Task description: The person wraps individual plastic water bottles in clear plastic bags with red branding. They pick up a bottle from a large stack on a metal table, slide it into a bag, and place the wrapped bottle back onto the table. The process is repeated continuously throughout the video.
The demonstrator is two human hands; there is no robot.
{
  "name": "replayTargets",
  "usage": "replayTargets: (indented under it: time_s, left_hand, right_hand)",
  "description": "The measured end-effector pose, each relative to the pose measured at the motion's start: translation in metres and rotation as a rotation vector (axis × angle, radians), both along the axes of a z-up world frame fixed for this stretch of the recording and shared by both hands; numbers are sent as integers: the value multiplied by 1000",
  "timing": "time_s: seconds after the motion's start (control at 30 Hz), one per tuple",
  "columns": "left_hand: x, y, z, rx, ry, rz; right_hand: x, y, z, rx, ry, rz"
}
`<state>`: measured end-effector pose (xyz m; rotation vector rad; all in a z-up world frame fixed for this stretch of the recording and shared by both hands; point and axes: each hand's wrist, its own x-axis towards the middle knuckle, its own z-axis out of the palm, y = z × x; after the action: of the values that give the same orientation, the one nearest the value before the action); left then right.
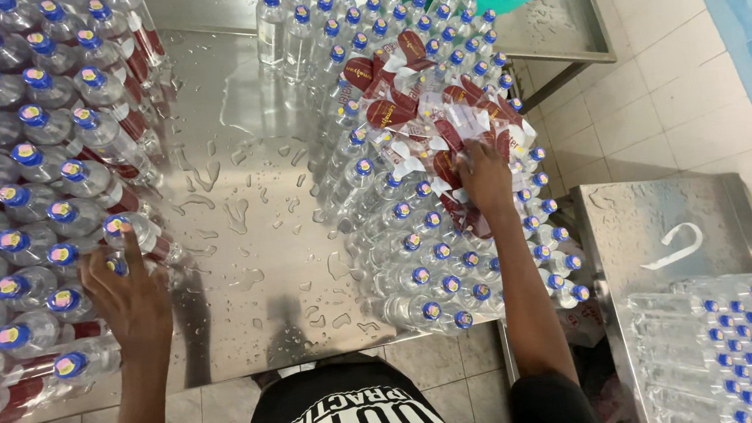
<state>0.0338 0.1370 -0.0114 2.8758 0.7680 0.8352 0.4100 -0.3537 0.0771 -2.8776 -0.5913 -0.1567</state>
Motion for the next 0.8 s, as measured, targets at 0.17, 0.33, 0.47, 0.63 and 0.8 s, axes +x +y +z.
replayTargets:
  time_s: [0.17,0.33,0.47,0.63,0.8]
  left_hand:
    - [13,-36,-5,-11,-221,-36]
    - [25,-136,63,-777,-231,-237]
    - [43,-177,62,-1725,-113,-349]
    - [63,-189,80,-2078,-293,-580]
    - [57,-161,77,-1920,-388,-137]
  right_hand:
    - [-3,-2,-13,33,-214,-64]
    - [-50,27,15,215,-368,-7]
    - [-107,65,45,812,218,-112]
    - [-187,130,53,1191,674,-92]
    - [-214,165,31,810,698,-28]
